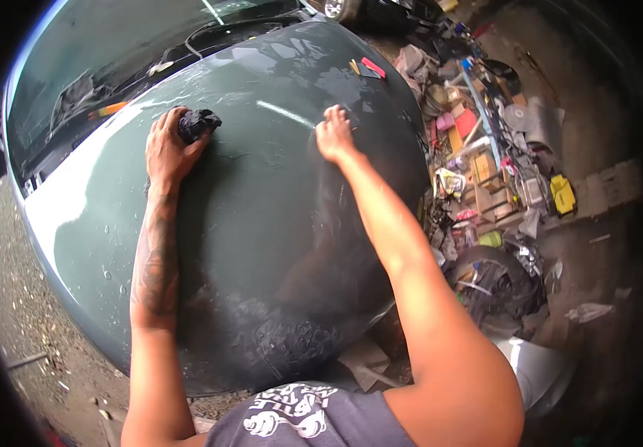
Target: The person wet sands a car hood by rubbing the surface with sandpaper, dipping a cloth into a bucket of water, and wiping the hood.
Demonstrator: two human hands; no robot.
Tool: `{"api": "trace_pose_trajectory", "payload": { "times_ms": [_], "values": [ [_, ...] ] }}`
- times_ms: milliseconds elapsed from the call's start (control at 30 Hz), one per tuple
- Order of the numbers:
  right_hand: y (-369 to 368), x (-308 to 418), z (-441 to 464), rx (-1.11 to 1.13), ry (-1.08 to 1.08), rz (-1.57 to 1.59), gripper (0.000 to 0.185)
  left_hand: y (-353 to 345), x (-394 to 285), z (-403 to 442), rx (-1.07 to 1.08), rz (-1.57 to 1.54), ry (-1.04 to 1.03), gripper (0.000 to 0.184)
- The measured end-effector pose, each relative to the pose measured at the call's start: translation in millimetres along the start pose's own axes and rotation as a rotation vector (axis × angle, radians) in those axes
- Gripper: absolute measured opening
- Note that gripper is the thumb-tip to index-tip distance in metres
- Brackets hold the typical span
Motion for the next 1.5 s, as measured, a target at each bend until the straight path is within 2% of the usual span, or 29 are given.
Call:
{"api": "trace_pose_trajectory", "payload": {
  "times_ms": [100,167,233,267,333,367,433,533,567,633,667,700,733,767,800,867,933,967,1033,1100,1167,1200,1233,1333,1367,1400,1433,1467,1500],
  "values": [
    [11,57,-107,0.007,0.171,0.128,0.061,0,1,0,-0.037,-0.009,-0.021,0.054],
    [19,68,-133,0.091,0.256,0.121,0.062,-2,0,-1,-0.009,-0.005,-0.017,0.053],
    [15,45,-90,0.049,0.247,0.127,0.06,-3,1,1,-0.007,0.008,-0.005,0.052],
    [14,22,-53,-0.035,0.14,0.157,0.058,-2,0,1,0.007,0.004,0.012,0.051],
    [1,-20,18,-0.053,0.016,0.044,0.058,-2,0,2,-0.012,0.002,-0.004,0.051],
    [4,-16,25,-0.046,-0.018,0.018,0.059,-1,0,0,-0.013,-0.001,-0.021,0.051],
    [1,10,-19,-0.044,0.044,-0.033,0.06,-1,-2,-1,-0.009,0.019,-0.022,0.051],
    [16,70,-139,0.026,0.251,0.079,0.062,2,-4,0,-0.03,0.057,-0.025,0.052],
    [19,69,-151,0.023,0.274,0.095,0.061,1,-4,0,-0.042,0.076,-0.023,0.053],
    [19,53,-110,-0.012,0.258,0.085,0.058,-7,-4,-2,-0.014,0.052,-0.058,0.061],
    [23,37,-72,-0.019,0.144,0.176,0.055,-2,-13,-5,0.013,0.028,-0.133,0.067],
    [7,3,-31,-0.087,0.102,0.092,0.055,6,-22,-13,0.045,0.009,-0.203,0.072],
    [1,-13,1,-0.061,0.018,-0.016,0.058,27,-21,-16,0.033,0.034,-0.198,0.072],
    [3,-11,5,-0.074,-0.024,0.006,0.06,51,-19,-23,0.078,0.065,-0.223,0.075],
    [-2,-3,-8,-0.096,0.029,-0.017,0.059,71,-15,-33,0.135,0.09,-0.252,0.077],
    [-1,31,-74,-0.132,0.159,-0.014,0.058,115,46,-53,0.122,0.251,-0.139,0.071],
    [11,69,-162,-0.057,0.279,0.058,0.06,138,123,-78,0.239,0.613,0.012,0.075],
    [21,79,-185,-0.037,0.297,0.137,0.06,146,138,-90,0.331,0.658,0.106,0.078],
    [20,67,-161,-0.019,0.31,0.133,0.061,141,140,-110,0.461,0.607,0.169,0.08],
    [14,26,-91,-0.117,0.185,0.157,0.062,140,125,-107,0.444,0.683,0.133,0.082],
    [3,-18,-16,-0.042,0.025,-0.026,0.063,140,124,-106,0.452,0.689,0.17,0.083],
    [2,-22,-1,-0.06,-0.019,-0.002,0.063,141,125,-107,0.43,0.683,0.154,0.084],
    [0,-21,-3,-0.069,-0.069,0.02,0.063,141,128,-107,0.411,0.664,0.137,0.084],
    [0,38,-94,-0.056,0.089,0.054,0.063,137,140,-108,0.399,0.701,0.11,0.091],
    [8,64,-133,-0.043,0.211,0.048,0.061,136,151,-111,0.3,0.668,0.017,0.071],
    [9,72,-148,-0.145,0.413,-0.089,0.061,127,135,-124,0.493,1.004,-0.445,0.049],
    [28,77,-143,-0.264,0.493,0.032,0.054,131,129,-122,0.347,0.8,-0.464,0.048],
    [31,68,-116,-0.249,0.502,0.11,0.042,129,140,-124,0.382,0.869,-0.598,0.051],
    [28,43,-77,-0.089,0.253,0.106,0.041,132,140,-124,0.281,0.784,-0.631,0.054]
  ]
}}
Point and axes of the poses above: each hand's wrist, its own z-axis towards the middle knuckle, its own y-axis out of the back of the hand, x = y × z, the point moved 8 cm from there along z, towards the middle knuckle, and after that the axes turned 9 degrees about -x, right-handed, at the moved point
